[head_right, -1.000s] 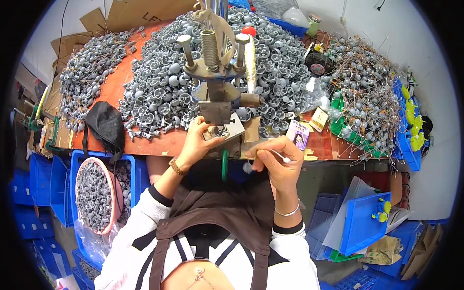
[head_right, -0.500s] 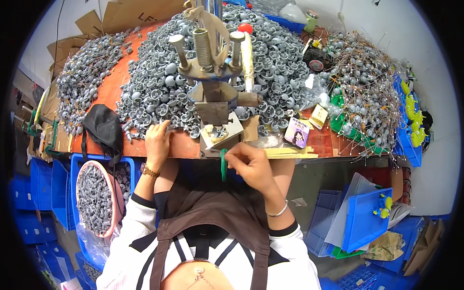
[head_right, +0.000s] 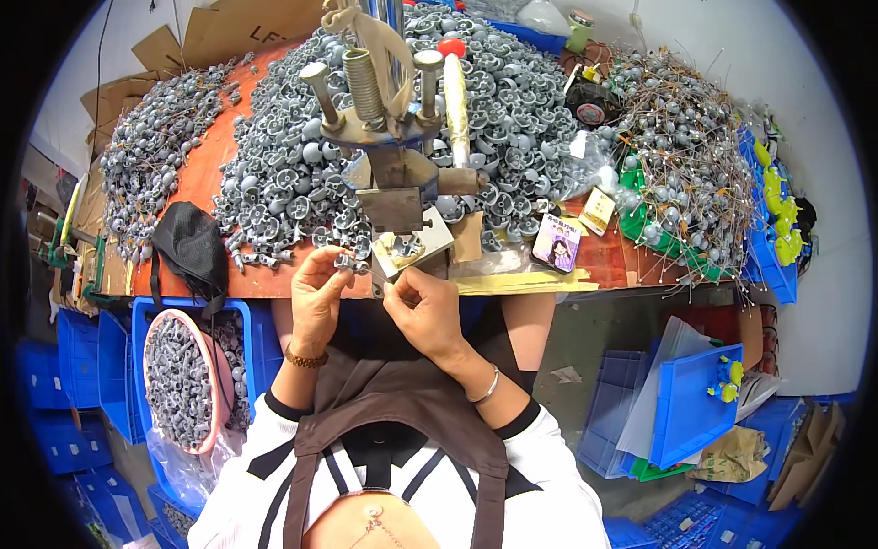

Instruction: Assemble small metal components using a manual hand-operated press machine.

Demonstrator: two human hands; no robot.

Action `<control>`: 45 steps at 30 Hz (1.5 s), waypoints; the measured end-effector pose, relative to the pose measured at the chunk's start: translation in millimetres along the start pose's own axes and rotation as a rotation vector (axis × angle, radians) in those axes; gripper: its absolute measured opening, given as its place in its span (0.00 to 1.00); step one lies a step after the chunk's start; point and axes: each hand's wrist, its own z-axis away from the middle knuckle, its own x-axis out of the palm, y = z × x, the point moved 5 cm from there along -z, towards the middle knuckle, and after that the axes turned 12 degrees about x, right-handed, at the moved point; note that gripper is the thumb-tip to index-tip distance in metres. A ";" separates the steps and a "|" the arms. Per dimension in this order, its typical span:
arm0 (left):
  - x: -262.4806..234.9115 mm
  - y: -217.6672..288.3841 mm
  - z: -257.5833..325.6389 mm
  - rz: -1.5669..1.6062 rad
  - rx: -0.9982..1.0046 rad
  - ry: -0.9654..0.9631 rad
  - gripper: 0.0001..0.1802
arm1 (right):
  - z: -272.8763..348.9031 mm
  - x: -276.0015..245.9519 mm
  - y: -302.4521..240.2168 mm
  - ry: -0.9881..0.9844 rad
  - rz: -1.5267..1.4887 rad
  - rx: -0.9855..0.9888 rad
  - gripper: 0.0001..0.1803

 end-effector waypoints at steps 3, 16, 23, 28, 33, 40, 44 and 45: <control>8.1 8.9 0.8 -0.132 0.021 -0.050 0.16 | 1.2 1.0 -3.9 -0.046 0.047 -0.030 0.11; 33.3 1.5 14.3 0.079 -0.076 -0.074 0.15 | -4.0 -7.6 6.2 -0.236 -0.154 0.095 0.09; 63.6 34.5 15.4 -0.803 0.615 -0.471 0.14 | -1.6 -12.3 21.7 -0.420 -0.557 0.440 0.13; 46.9 37.3 19.4 -0.548 0.487 -0.013 0.05 | -12.6 -20.9 38.6 -0.230 -0.654 0.433 0.07; 9.3 35.4 0.6 -0.623 0.514 0.318 0.12 | -32.6 -31.5 44.4 -0.057 -0.222 0.154 0.03; 61.2 22.2 5.2 -1.111 0.365 -0.401 0.21 | -38.5 -10.6 24.8 -0.289 -0.265 0.039 0.04; 41.1 -4.1 -5.6 -0.914 0.192 -0.162 0.13 | -39.3 -12.8 26.9 -0.053 -0.151 0.091 0.08; 39.4 -9.5 -10.6 -0.879 0.204 -0.114 0.12 | -38.9 -15.3 23.4 0.052 0.132 0.011 0.09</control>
